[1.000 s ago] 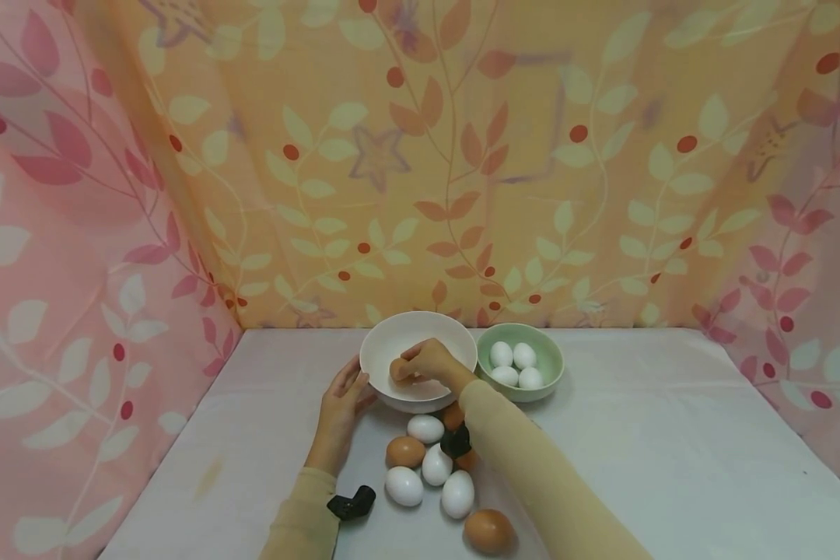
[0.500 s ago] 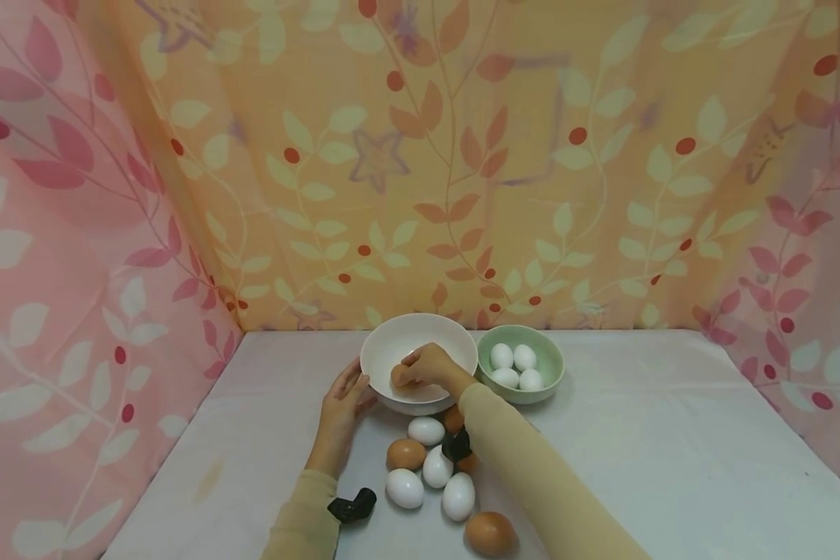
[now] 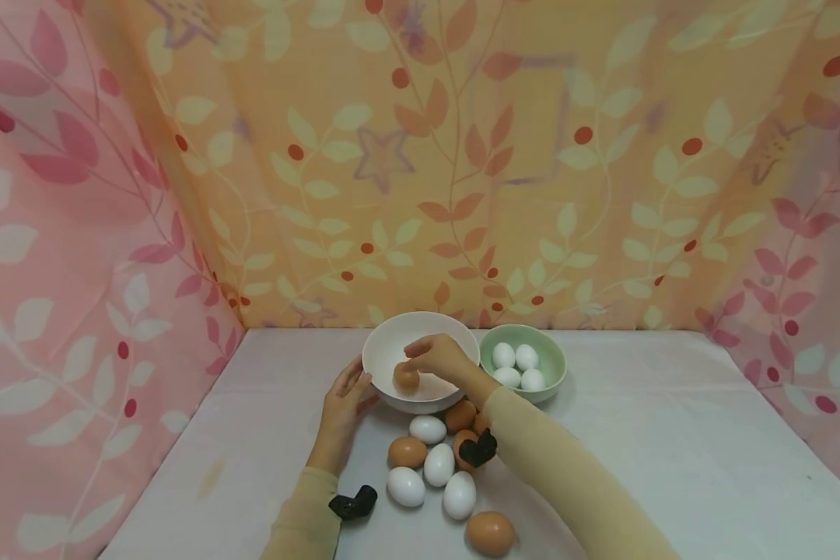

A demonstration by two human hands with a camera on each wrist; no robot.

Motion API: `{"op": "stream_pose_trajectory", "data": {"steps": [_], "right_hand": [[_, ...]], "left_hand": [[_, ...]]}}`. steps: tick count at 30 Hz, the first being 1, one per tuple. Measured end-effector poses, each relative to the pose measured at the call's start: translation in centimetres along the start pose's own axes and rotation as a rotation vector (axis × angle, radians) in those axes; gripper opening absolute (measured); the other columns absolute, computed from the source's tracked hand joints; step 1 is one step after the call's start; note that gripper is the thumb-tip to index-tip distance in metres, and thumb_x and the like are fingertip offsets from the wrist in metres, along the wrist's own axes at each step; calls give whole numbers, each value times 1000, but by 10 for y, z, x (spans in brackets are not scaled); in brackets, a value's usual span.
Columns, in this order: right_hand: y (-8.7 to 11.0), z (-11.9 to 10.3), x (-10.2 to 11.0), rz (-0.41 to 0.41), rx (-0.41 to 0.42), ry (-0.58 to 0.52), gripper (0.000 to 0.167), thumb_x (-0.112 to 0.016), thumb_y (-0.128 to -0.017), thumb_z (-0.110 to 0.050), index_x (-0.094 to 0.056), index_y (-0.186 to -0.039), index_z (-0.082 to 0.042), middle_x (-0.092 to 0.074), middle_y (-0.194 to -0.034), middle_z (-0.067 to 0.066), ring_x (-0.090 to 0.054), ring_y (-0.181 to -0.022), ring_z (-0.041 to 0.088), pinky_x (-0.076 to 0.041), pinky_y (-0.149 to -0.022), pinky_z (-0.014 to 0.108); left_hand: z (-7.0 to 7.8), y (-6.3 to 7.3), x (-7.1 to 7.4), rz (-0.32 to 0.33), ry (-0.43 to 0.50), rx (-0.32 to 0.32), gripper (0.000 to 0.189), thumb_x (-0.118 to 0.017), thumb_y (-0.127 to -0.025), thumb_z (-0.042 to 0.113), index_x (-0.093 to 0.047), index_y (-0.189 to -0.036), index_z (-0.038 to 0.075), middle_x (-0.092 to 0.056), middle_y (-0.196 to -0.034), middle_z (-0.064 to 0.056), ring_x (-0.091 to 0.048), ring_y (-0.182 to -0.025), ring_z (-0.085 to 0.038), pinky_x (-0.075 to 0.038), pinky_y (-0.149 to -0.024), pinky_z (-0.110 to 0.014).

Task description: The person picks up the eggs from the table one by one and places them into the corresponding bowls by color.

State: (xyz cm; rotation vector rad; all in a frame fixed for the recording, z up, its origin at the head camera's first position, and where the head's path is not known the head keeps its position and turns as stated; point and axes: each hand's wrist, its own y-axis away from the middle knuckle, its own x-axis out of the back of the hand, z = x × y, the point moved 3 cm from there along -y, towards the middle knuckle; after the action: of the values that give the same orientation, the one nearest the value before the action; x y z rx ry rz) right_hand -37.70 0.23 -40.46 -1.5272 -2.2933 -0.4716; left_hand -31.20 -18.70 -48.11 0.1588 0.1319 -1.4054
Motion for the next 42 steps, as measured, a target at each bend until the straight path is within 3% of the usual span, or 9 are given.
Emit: {"op": "stream_pose_trajectory", "data": {"steps": [7, 16, 21, 28, 33, 42], "right_hand": [[41, -6, 22, -68, 68, -200, 39, -72, -89, -9, -64, -124, 6, -65, -127, 26, -68, -107, 20, -59, -92, 34], [97, 10, 42, -103, 63, -166, 42, -76, -87, -24, -67, -124, -5, -68, -125, 17, -66, -107, 13, -55, -90, 25], [124, 21, 51, -118, 96, -177, 44, -73, -89, -24, -65, -126, -1, -68, -124, 19, -67, -110, 16, -53, -95, 24], [147, 35, 51, -142, 105, -239, 49, -74, -88, -18, -60, -128, 7, -65, -125, 26, -67, -107, 15, -56, -87, 21], [162, 43, 46, -174, 95, -252, 45, -74, -88, -19, -63, -125, 4, -65, -124, 24, -66, -108, 16, -57, -88, 23], [186, 59, 43, -221, 17, -269, 44, -72, -89, -18, -62, -126, 4, -67, -125, 20, -64, -111, 13, -55, -88, 21]], "left_hand": [[1, -1, -2, -2, 1, -5, 53, -58, -101, 25, -42, -151, 18, -40, -158, -6, -48, -137, -26, -51, -105, -41], [1, 1, -3, -12, 11, -7, 55, -60, -100, 29, -42, -151, 19, -41, -157, -4, -49, -135, -22, -51, -106, -41], [1, 1, -2, -10, 1, -6, 55, -59, -101, 28, -41, -151, 18, -39, -158, -6, -47, -138, -25, -49, -107, -43], [2, 1, -1, -10, 19, -8, 52, -58, -101, 26, -42, -150, 19, -40, -158, -4, -47, -138, -25, -47, -109, -46], [3, 2, -2, -2, 16, -11, 51, -56, -102, 23, -41, -151, 17, -40, -158, -6, -47, -139, -27, -48, -108, -46], [2, 2, -1, 12, 7, -8, 56, -62, -99, 30, -43, -150, 17, -42, -157, -7, -51, -133, -20, -50, -106, -43]]}}
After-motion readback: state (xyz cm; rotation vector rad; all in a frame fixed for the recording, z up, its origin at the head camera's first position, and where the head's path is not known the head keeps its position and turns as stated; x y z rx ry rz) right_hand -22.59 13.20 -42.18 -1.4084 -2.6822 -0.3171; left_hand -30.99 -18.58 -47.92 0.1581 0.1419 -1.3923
